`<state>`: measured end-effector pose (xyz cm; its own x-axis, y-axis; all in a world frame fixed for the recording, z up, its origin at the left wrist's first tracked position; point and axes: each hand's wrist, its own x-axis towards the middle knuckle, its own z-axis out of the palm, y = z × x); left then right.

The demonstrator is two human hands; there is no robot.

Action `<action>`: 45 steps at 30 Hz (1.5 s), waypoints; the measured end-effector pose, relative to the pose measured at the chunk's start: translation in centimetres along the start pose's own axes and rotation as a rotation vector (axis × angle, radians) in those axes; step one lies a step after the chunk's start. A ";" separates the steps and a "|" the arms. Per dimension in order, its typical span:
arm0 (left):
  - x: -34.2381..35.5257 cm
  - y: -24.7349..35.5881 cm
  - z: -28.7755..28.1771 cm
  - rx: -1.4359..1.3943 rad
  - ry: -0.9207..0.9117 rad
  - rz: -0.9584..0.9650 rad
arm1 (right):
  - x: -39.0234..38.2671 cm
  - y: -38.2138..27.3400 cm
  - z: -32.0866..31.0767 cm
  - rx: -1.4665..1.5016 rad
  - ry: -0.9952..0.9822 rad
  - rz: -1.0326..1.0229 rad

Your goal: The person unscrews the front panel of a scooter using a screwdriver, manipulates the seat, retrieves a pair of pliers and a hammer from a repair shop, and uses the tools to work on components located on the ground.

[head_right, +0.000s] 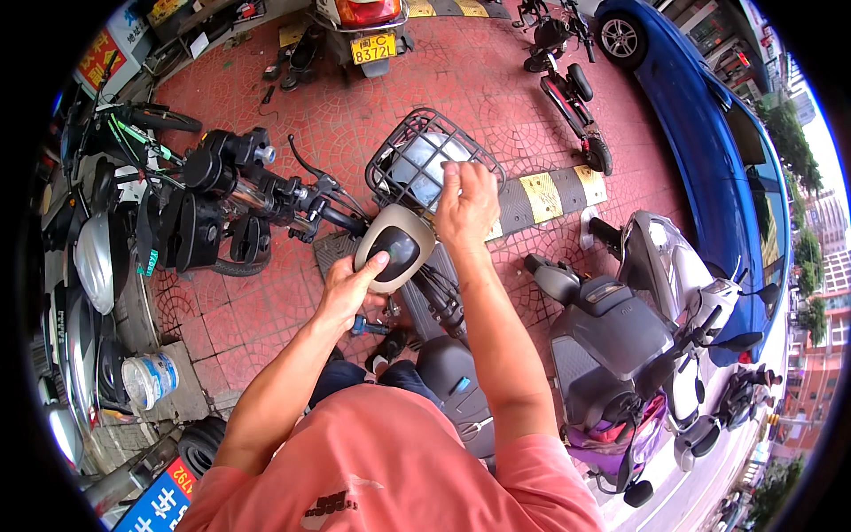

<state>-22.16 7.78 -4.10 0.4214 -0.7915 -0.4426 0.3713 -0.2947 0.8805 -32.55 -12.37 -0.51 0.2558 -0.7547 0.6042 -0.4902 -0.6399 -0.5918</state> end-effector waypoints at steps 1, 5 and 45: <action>-0.1 0.0 -0.1 0.003 -0.001 0.000 | 1.3 1.3 -0.9 -0.043 0.015 0.048; 0.5 0.0 0.6 0.006 0.016 0.011 | 2.3 2.6 -1.2 0.002 0.260 0.380; 0.7 1.8 -7.3 0.620 -0.385 0.212 | -9.3 -8.2 -3.9 -0.086 -0.172 0.706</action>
<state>-15.21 10.62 -4.06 0.0710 -0.9622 -0.2631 -0.2664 -0.2724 0.9246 -34.18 0.48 0.84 -0.0215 -0.9998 -0.0023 -0.6486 0.0157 -0.7610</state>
